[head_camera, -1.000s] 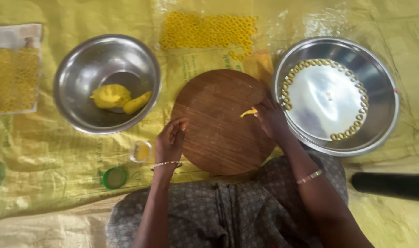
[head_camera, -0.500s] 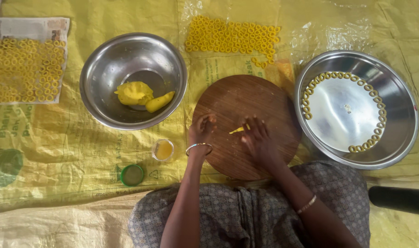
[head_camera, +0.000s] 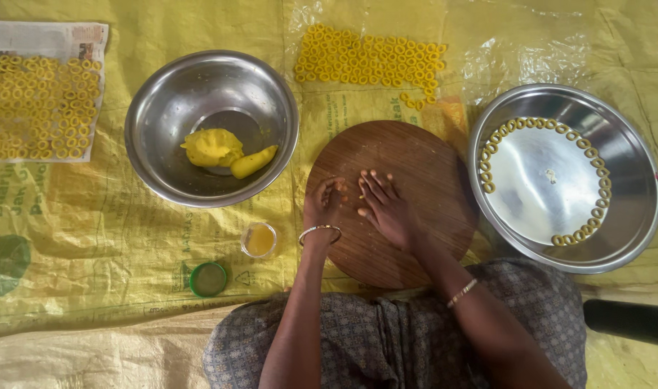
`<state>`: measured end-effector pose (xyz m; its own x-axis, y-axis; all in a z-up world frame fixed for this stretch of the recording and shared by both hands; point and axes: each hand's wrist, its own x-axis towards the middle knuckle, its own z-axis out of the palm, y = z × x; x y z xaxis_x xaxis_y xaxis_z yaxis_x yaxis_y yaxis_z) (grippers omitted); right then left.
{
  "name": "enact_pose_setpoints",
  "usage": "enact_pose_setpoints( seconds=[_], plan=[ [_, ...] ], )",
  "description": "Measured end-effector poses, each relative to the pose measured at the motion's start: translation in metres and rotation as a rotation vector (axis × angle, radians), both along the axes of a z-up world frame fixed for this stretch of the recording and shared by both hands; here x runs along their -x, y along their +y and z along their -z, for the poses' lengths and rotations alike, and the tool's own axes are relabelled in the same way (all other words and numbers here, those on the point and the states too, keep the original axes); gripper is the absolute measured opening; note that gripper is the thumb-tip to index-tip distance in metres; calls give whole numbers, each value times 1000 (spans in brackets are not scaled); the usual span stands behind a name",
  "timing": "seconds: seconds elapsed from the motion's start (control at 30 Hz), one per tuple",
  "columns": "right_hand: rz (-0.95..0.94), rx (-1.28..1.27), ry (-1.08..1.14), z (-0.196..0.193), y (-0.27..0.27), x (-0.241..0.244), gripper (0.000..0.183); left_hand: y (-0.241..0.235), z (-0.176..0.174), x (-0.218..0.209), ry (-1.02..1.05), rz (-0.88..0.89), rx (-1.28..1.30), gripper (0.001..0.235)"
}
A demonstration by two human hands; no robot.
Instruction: The person rolls small pieces of yellow dough into thin strips on a wooden board, then folds and joins the ends to form rings. The finished rings are placed into a metal tray arranged in a circular pattern.
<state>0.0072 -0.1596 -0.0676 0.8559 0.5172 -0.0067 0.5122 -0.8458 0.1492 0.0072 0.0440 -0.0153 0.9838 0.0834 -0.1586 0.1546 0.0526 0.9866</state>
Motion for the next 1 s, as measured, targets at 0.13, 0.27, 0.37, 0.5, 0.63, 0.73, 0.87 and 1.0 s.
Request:
enact_pose_setpoints(
  seconds=[0.13,0.27,0.37,0.5,0.63,0.73,0.87,1.0],
  plan=[
    [19,-134,72,-16,-13,54,76,1,-4,3,-44,-1,33,23],
    [80,-94,87,-25,-15,72,74,-6,-5,5,-118,11,51,24],
    [68,-116,31,-26,-7,31,71,-4,-7,4,-69,18,45,25],
    [54,-109,7,-28,-5,-1,69,1,-4,4,17,-13,20,23],
    [90,-140,68,-28,-14,41,69,-3,5,-2,-56,1,31,23],
    [164,-55,87,-22,-15,75,72,-7,7,-4,-27,19,-22,23],
    [175,-114,44,-9,-14,51,69,-7,3,1,-64,24,-30,24],
    [110,-165,-35,-4,-12,3,73,-4,-3,3,-21,4,-72,23]
  ],
)
